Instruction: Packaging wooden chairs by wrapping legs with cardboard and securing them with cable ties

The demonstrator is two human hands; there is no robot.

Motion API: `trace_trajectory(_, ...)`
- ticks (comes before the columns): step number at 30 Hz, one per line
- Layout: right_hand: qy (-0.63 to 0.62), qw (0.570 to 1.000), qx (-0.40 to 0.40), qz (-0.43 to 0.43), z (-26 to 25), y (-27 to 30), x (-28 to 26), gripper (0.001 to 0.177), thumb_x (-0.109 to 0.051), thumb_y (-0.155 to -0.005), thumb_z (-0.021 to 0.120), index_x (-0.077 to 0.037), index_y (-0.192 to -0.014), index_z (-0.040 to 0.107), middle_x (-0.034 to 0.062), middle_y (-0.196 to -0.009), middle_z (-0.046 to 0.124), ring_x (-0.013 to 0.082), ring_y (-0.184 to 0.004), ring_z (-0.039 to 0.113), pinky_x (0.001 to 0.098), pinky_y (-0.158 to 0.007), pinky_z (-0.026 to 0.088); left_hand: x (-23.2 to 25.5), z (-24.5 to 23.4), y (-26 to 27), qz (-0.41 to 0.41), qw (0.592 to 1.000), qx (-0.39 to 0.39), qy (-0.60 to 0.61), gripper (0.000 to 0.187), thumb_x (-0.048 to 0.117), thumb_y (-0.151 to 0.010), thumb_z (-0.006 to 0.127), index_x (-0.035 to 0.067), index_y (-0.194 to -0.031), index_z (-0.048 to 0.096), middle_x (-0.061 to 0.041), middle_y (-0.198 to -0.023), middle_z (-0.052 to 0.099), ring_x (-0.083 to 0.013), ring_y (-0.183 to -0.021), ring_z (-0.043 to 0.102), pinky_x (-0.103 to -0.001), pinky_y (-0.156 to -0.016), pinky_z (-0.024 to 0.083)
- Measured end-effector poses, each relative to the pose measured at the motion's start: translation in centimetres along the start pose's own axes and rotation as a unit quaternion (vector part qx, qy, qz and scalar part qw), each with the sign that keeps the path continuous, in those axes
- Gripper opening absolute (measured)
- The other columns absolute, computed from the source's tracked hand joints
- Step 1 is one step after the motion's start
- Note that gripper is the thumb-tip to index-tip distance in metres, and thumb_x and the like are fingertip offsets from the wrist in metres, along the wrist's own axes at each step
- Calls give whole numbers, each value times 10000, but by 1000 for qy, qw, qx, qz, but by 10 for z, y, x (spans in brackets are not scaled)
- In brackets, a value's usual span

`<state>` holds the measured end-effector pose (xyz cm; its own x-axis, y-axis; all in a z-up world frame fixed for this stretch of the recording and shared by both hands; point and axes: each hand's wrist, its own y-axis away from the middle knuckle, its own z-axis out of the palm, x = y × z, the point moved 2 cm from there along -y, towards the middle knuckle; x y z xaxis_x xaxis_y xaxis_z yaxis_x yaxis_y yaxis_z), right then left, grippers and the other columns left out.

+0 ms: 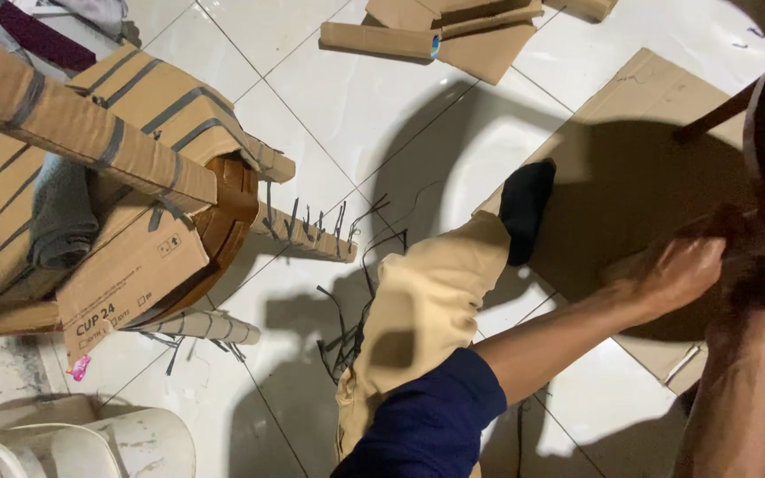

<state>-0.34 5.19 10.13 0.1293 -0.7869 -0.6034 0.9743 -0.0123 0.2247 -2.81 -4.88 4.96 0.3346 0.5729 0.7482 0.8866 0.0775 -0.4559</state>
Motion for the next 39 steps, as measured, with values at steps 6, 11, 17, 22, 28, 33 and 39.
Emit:
trace_trajectory(6,665,724,18,-180,-86,-59,-4,215,-113,-1146,541,17,-1211,699,73,-1124,698,160,-855,591,295,-661,489,-2,15,14,146,696,-142,-688,318,101,-1041,365,242,-758,337,45,-746,316,-105,-715,317,-278,-698,331)
trace_trajectory(11,810,551,-12,-202,-42,-31,-9,295,-334,-1061,552,-123,-1156,735,93,-1074,731,311,-837,663,424,-683,491,-1,0,15,1,991,131,14,97,-86,-752,518,6,-731,497,-229,-667,543,-399,-570,495,-526,-611,431)
trace_trajectory(17,313,936,151,-64,74,48,-6,167,-230,-948,643,-168,-1080,724,-57,-899,694,43,-719,576,183,-615,455,44,-86,-13,-293,944,-141,-62,231,149,-794,539,116,-891,746,-156,-849,745,-388,-901,758,-507,-674,608)
trace_trajectory(22,342,913,195,-107,29,25,-5,123,-220,-938,636,-135,-1001,700,-9,-815,645,87,-650,508,252,-558,434,98,-135,-19,-203,968,-134,-62,161,98,-859,635,-14,-927,729,-264,-866,738,-463,-913,736,-579,-709,605)
trace_trajectory(28,281,930,132,-194,24,42,2,135,-149,-972,616,-104,-1072,693,19,-953,692,124,-863,619,275,-817,535,53,-130,-8,-34,987,-85,-136,112,28,-861,592,2,-780,665,-219,-717,698,-386,-703,702,-517,-557,533)
trace_trajectory(33,457,854,218,-120,76,64,-18,352,-324,-911,694,-7,-1052,756,226,-990,754,378,-1052,715,477,-946,551,49,-128,-10,-86,991,-91,-48,250,74,-904,472,-3,-731,635,-144,-652,676,-178,-663,577,-370,-547,482)
trace_trajectory(39,467,793,329,-209,-93,-19,55,326,-118,-684,689,-125,-999,776,64,-929,748,253,-945,744,327,-832,608,57,-117,-29,-121,983,-67,-121,158,16,-726,541,-30,-787,680,-145,-614,649,-233,-600,649,-392,-480,513)
